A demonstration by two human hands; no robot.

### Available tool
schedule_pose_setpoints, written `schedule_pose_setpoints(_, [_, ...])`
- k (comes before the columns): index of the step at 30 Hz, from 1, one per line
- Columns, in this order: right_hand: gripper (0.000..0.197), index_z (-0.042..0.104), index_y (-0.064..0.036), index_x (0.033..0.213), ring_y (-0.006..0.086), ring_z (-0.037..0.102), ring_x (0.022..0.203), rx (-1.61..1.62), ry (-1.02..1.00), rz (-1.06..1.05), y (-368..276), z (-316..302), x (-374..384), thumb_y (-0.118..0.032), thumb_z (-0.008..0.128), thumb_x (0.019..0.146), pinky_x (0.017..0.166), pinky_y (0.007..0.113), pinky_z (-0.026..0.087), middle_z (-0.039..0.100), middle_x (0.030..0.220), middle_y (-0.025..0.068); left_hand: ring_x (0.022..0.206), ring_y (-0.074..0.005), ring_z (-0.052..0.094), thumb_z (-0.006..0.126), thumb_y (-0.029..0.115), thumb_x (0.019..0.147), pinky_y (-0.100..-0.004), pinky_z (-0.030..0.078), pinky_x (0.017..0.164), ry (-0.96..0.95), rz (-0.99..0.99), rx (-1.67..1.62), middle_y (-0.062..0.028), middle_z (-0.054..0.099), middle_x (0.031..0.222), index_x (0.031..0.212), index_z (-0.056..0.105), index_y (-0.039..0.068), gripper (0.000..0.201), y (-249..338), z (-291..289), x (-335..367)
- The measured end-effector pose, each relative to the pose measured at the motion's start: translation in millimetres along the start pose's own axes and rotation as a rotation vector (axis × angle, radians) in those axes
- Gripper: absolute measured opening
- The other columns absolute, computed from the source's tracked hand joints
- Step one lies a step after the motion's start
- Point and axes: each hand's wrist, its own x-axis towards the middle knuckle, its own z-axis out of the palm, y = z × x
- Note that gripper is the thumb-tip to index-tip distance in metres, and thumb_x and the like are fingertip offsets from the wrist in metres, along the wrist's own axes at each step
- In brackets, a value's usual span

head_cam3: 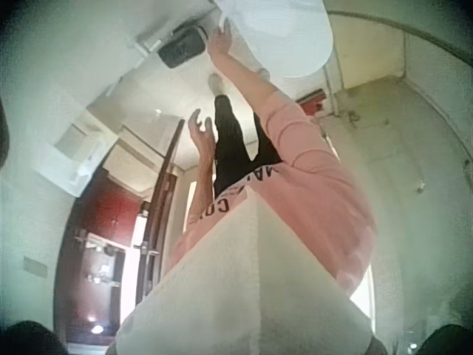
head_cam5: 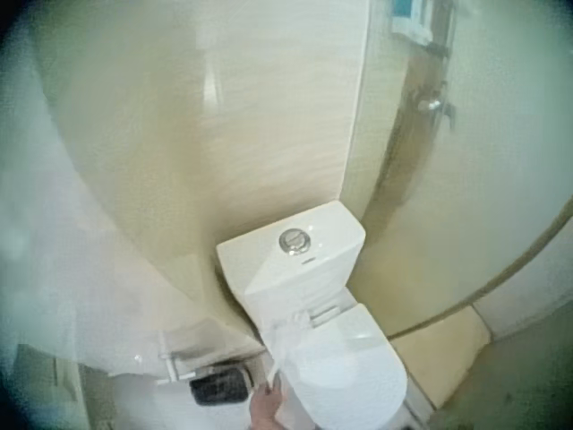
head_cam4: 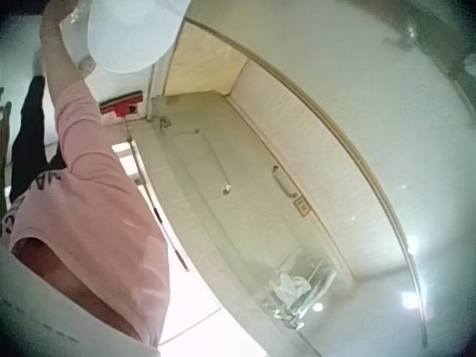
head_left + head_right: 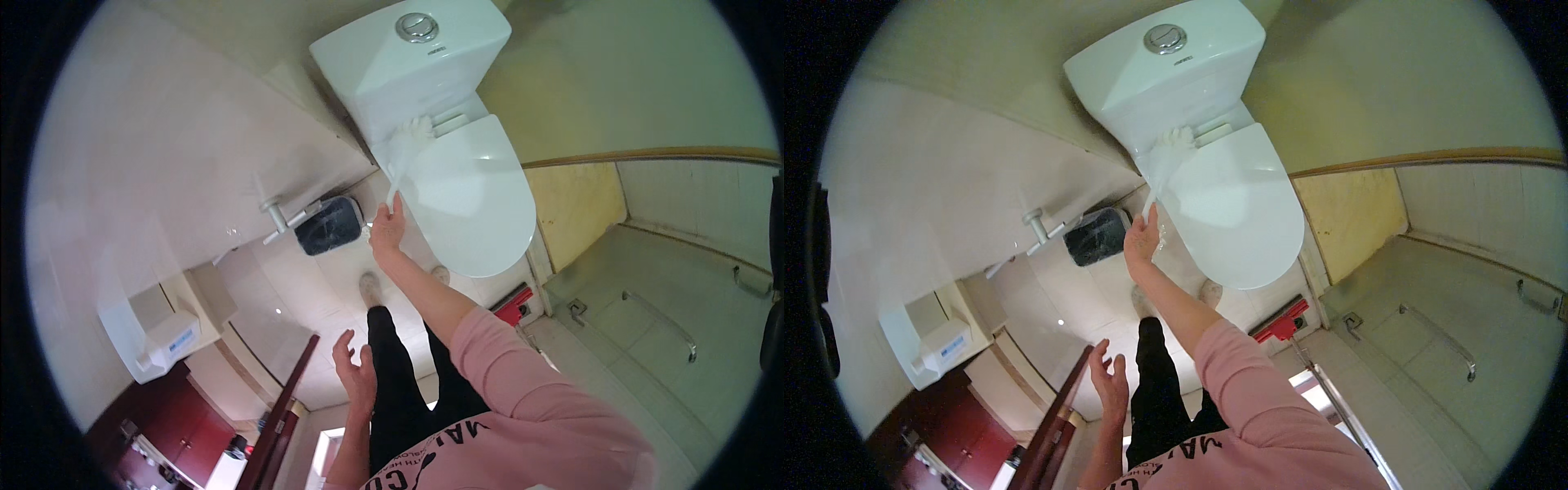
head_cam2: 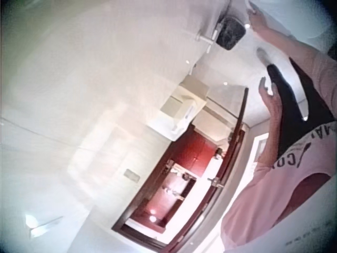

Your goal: The person cleans a bathroom by spraying water from a handheld shower head onto the floor and toilet, then uses a toilet brush to scrub the toilet bowl and a broom to sweep the floor. The person also applies a cleaning liquid to the toilet and flushes it.

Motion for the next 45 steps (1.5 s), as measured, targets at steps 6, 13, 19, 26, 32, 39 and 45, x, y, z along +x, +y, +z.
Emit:
schedule_pose_setpoints(6, [0.045, 0.037, -0.0034, 0.126, 0.0269, 0.056, 0.075, -0.361, 0.624, -0.59, -4, -2, 187, -0.017, 0.042, 0.083, 0.069, 0.038, 0.045, 0.058, 0.086, 0.0171, 0.106, -0.0242, 0.047, 0.055, 0.0, 0.076, -0.0338, 0.042, 0.081, -0.069, 0.067, -0.052, -0.0121, 0.048, 0.116, 0.113, 0.047, 0.002, 0.038, -30, -34, 23])
schedule_pose_setpoints(13, [0.056, 0.026, -0.0012, 0.132, 0.0362, 0.053, 0.084, -0.095, -0.103, 0.039, -46, 38, 18, -0.007, 0.045, 0.08, 0.075, 0.043, 0.041, 0.053, 0.095, 0.0244, 0.104, -0.0245, 0.048, 0.055, 0.003, 0.078, -0.0335, 0.042, 0.083, -0.178, -0.047, -0.076, -0.0141, 0.047, 0.113, 0.112, 0.047, 0.0, 0.036, 2, -80, 65])
schedule_pose_setpoints(19, [0.044, 0.038, -0.0016, 0.126, 0.019, 0.047, 0.059, -0.051, 0.217, -0.142, -3, 81, -19, -0.008, 0.046, 0.083, 0.055, 0.032, 0.041, 0.048, 0.067, 0.015, 0.101, -0.0216, 0.047, 0.052, 0.002, 0.08, -0.0317, 0.04, 0.082, -0.296, 0.105, 0.055, -0.0123, 0.048, 0.112, 0.114, 0.046, 0.0, 0.035, 25, -99, 115])
schedule_pose_setpoints(26, [0.043, 0.037, -0.0006, 0.119, 0.0254, 0.05, 0.061, 0.449, 0.287, 0.196, -65, 37, 113, -0.019, 0.047, 0.082, 0.059, 0.042, 0.042, 0.053, 0.07, 0.0116, 0.105, -0.0196, 0.044, 0.052, 0.001, 0.079, -0.0303, 0.04, 0.083, -0.305, 0.084, -0.067, -0.0094, 0.047, 0.116, 0.115, 0.045, 0.001, 0.037, 8, -123, 135])
schedule_pose_setpoints(32, [0.048, 0.034, 0.0029, 0.127, 0.0283, 0.054, 0.088, -0.121, 0.159, -0.068, -16, 78, -6, -0.014, 0.047, 0.084, 0.082, 0.037, 0.039, 0.055, 0.099, 0.0219, 0.103, -0.0198, 0.044, 0.052, 0.002, 0.078, -0.0307, 0.039, 0.084, -0.34, -0.087, -0.066, -0.0096, 0.047, 0.116, 0.114, 0.045, 0.001, 0.037, -2, -138, 118])
schedule_pose_setpoints(39, [0.048, 0.039, -0.0045, 0.124, 0.0239, 0.05, 0.038, 0.248, 0.083, 0.154, -86, -41, 165, -0.012, 0.044, 0.077, 0.031, 0.032, 0.041, 0.054, 0.062, 0.0135, 0.102, -0.0207, 0.046, 0.053, 0.002, 0.077, -0.0314, 0.038, 0.087, -0.312, -0.023, -0.104, -0.0101, 0.049, 0.112, 0.114, 0.045, 0.002, 0.038, -29, -136, 124])
schedule_pose_setpoints(45, [0.053, 0.029, 0.0013, 0.13, 0.0374, 0.053, 0.081, -0.127, 0.282, -0.327, 10, 66, -9, -0.01, 0.044, 0.081, 0.07, 0.042, 0.042, 0.055, 0.087, 0.0235, 0.103, -0.0221, 0.046, 0.052, 0.001, 0.077, -0.0332, 0.037, 0.09, -0.411, -0.079, -0.065, -0.0111, 0.048, 0.114, 0.115, 0.045, 0.002, 0.038, -18, -125, 118])
